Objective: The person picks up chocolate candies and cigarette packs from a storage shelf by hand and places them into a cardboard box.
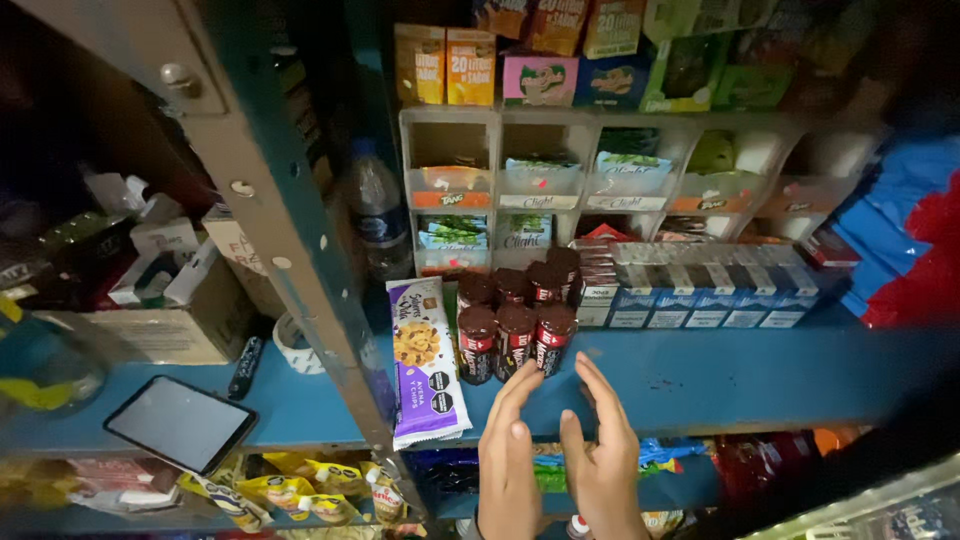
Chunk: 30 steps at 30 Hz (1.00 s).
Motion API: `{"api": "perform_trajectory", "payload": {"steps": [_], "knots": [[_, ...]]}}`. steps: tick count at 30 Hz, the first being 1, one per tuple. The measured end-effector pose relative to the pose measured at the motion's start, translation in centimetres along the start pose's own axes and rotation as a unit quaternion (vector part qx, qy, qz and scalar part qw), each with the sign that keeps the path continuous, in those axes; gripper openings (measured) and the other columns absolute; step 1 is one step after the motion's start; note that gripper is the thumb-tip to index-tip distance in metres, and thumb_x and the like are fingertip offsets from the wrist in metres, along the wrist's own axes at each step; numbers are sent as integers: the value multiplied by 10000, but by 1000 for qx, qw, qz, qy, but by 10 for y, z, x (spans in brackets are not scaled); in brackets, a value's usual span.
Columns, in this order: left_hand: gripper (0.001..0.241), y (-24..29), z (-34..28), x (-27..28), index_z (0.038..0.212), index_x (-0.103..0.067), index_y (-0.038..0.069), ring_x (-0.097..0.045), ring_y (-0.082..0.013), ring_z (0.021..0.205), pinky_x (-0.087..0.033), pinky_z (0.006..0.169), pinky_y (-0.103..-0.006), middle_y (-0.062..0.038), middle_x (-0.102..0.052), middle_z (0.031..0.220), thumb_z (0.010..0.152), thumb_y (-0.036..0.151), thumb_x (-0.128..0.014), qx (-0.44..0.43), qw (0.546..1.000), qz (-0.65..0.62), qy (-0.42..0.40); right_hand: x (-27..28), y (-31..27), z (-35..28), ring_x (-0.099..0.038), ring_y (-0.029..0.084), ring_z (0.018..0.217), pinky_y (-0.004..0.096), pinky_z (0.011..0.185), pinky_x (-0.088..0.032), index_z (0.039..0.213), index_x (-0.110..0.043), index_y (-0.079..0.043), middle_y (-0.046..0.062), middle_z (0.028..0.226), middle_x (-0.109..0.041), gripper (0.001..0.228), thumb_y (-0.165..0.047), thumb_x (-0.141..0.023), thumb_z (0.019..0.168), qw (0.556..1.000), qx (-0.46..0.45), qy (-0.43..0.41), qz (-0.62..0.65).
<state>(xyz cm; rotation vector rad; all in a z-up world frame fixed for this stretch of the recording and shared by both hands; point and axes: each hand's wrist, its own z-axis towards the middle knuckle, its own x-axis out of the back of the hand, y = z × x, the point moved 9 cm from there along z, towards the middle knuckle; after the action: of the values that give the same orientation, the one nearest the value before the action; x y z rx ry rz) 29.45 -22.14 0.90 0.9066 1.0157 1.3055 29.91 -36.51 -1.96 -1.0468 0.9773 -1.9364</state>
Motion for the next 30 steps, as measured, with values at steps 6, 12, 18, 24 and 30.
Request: {"api": "perform_trajectory", "payload": {"steps": [6, 12, 18, 24, 30], "knots": [[803, -16, 4, -12, 1515, -456, 201, -341, -268, 1544, -290, 1306, -523, -8, -377, 1638, 903, 698, -301, 83, 994, -28, -63, -2, -6, 2, -468, 222, 1495, 311, 720, -638, 1517, -483, -133, 46, 1635, -460, 639, -422, -499, 948, 999, -33, -5, -23], [802, -8, 2, -12, 1486, -500, 114, -360, -320, 1522, -387, 1247, -517, -98, -391, 1634, 959, 674, -272, 12, 998, -22, -60, -4, -15, 6, -414, 328, 1501, 432, 1209, -437, 1537, -404, -16, 180, 1624, -406, 600, -298, -491, 1014, 998, 56, 6, 33], [810, -5, -1, -10, 1485, -498, 93, -351, -346, 1528, -370, 1237, -553, -135, -379, 1636, 981, 682, -263, -24, 997, -24, -64, -9, -1, 10, -425, 322, 1492, 435, 1219, -412, 1556, -396, -71, 172, 1604, -440, 564, -110, -512, 1005, 999, 18, 12, 31], [793, -7, -1, -20, 1524, -398, 54, -283, -364, 1552, -334, 1276, -527, -173, -297, 1655, 1022, 642, -221, -56, 993, -10, -101, -11, -1, 13, -387, 330, 1512, 439, 1238, -375, 1576, -351, -59, 193, 1625, -398, 574, -157, -498, 1030, 999, 21, -7, 30], [779, 14, -2, -15, 1489, -424, -107, -250, -648, 1435, -227, 1163, -719, -417, -276, 1587, 1075, 513, -199, -90, 994, -28, -61, -12, -1, 20, -429, 453, 1430, 495, 1167, -432, 1559, -430, -30, 283, 1538, -477, 619, 34, -570, 959, 996, 79, 30, 33]]}}
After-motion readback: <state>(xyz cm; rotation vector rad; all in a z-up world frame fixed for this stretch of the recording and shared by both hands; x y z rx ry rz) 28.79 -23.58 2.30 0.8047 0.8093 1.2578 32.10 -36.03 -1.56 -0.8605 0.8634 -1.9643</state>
